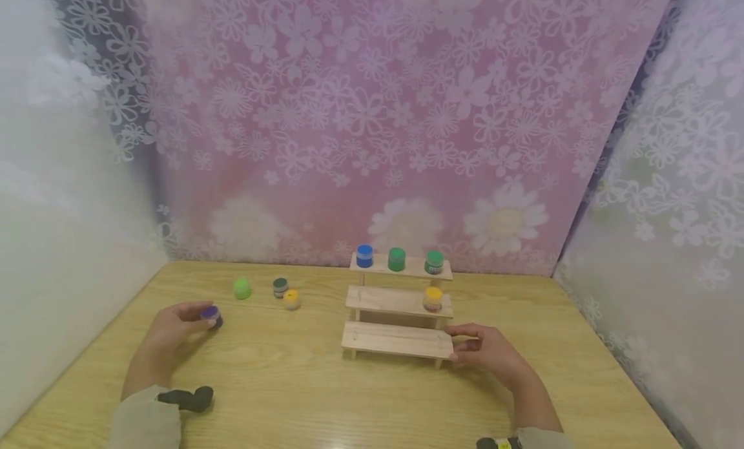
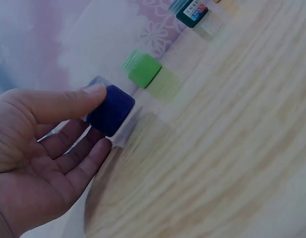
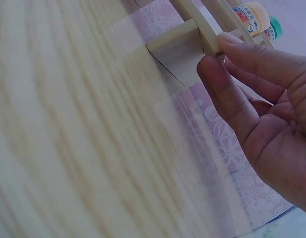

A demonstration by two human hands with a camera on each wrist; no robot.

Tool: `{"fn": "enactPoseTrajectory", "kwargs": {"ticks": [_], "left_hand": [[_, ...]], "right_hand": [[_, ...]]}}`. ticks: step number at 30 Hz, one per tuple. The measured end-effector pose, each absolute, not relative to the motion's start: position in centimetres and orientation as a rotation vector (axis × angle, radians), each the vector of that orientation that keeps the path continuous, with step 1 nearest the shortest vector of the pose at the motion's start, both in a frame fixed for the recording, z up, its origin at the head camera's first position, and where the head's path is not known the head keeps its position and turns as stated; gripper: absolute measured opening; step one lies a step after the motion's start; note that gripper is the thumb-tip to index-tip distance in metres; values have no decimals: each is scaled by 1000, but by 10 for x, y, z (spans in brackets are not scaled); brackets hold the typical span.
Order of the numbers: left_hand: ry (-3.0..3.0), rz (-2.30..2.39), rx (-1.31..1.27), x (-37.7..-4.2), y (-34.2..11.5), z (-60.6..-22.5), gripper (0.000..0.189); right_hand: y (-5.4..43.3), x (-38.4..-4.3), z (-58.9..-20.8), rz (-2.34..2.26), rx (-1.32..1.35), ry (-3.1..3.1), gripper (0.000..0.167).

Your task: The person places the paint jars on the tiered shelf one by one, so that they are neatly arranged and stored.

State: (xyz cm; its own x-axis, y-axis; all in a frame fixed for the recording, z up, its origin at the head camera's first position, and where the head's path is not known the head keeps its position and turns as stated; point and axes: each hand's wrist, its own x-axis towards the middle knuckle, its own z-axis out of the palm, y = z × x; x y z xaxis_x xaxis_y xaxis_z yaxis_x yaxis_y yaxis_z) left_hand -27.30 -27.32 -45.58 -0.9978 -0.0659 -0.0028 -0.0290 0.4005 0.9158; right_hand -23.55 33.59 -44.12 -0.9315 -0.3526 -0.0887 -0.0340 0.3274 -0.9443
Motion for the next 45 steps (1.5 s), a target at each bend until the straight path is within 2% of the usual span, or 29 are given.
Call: {"fn": "enactPoseTrajectory", "kwargs": {"ticks": [16, 26, 45], "left_hand": [[-2530, -1912, -24, -277, -251, -438, 67], [-2416, -2008, -170, -281, -235, -424, 62], [-2399, -1960, -236, -275, -205, -407, 59]], "right_hand": [[336, -234, -442, -1650, -378, 2312, 63], [336, -234, -440, -1666, -359, 2326, 62], [334, -231, -438, -1646, -353, 2309, 62]]}}
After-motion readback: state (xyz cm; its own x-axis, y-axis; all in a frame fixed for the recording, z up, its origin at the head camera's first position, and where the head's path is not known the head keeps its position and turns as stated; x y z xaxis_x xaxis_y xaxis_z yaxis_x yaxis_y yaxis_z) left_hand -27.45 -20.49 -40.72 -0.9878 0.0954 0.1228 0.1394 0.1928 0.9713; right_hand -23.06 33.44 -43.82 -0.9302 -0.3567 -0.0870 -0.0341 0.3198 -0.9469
